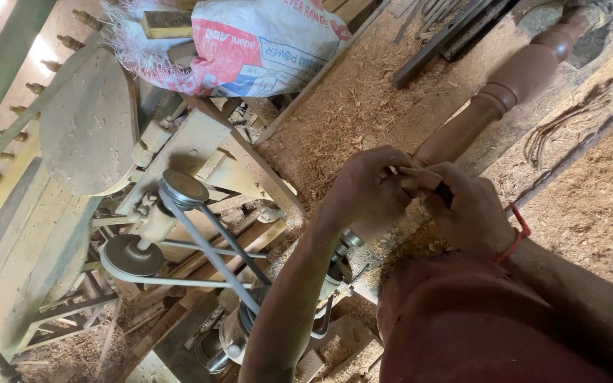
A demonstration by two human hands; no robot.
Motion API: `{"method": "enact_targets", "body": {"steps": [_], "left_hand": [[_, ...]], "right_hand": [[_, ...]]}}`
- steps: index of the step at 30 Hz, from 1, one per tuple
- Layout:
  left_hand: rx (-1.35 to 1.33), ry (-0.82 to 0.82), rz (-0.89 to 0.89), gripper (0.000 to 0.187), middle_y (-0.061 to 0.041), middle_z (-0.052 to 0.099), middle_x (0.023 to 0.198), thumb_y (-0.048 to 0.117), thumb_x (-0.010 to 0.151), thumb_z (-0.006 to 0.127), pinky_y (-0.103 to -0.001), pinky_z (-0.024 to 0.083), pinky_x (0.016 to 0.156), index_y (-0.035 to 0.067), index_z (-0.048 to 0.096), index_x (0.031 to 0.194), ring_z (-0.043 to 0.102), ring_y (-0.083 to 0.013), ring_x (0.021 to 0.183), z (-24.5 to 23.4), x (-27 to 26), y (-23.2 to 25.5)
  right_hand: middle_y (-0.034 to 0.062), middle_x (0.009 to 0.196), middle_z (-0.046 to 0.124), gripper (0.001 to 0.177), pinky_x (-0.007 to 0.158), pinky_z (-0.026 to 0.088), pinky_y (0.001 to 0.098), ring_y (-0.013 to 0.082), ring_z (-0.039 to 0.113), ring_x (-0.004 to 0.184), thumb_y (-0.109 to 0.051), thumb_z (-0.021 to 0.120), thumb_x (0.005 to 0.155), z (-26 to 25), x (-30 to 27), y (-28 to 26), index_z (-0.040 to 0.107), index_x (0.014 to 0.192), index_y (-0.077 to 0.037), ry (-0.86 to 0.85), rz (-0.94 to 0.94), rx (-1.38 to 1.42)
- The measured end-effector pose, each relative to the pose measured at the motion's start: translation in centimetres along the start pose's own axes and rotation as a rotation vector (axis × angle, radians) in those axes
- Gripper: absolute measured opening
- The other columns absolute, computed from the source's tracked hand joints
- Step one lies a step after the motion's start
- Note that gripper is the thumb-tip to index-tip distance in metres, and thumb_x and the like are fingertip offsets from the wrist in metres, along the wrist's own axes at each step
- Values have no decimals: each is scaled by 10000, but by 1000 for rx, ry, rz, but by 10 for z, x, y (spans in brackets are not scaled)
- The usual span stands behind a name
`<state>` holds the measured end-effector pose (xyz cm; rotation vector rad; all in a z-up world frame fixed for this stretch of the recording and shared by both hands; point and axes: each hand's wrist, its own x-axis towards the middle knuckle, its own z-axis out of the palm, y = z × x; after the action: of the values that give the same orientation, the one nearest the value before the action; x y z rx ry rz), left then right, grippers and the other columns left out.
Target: The person holds sandpaper against a wooden object rotating on a lathe to smooth its surface.
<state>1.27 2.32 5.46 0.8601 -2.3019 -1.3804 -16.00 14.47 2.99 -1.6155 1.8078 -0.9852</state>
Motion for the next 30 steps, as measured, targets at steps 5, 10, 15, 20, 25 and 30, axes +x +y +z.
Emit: {"method": "enact_targets", "body": {"steps": [5,10,15,20,25,30], "left_hand": [[80,-21,-72,74,-44,763,972,95,953,704,-310,655,798,124,744,1008,754,-166,881,5,4,-10],[164,4,3,70,-29,762,954,104,958,710,-305,659,812,148,747,998,755,-154,882,11,8,-26],[221,-6,54,204,-21,773,1000,24,869,700,-315,636,863,146,751,1024,758,-182,931,12,8,-30],[299,-58,16,234,-22,770,1030,38,866,716,-352,616,862,162,747,1062,749,-202,934,11,12,-26],[327,-129,-62,289,-38,742,1066,63,818,773,-353,617,873,160,732,1087,742,-217,923,12,6,-16],[400,-158,-81,451,-26,728,1043,88,748,815,-365,622,808,172,705,1177,736,-223,864,17,5,-10]], "right_hand": [[131,691,695,154,508,527,405,274,705,567,-151,753,884,5,-1,3,684,1003,-81,3,79,-77],[128,717,697,116,525,539,410,276,698,568,-153,729,907,8,1,13,678,958,-62,-25,36,-144],[137,699,682,134,564,533,437,297,683,580,-155,715,908,18,-2,16,659,992,-66,-2,-19,-173],[158,789,689,288,533,531,436,313,687,616,-140,665,922,26,-8,16,598,1181,-32,97,-194,-70],[147,726,672,196,543,522,460,325,677,586,-160,688,948,30,-6,19,572,1074,-65,6,-78,-123],[160,761,688,227,546,539,465,341,698,634,-126,684,937,30,-6,24,562,1111,-47,18,-119,-70]]}}
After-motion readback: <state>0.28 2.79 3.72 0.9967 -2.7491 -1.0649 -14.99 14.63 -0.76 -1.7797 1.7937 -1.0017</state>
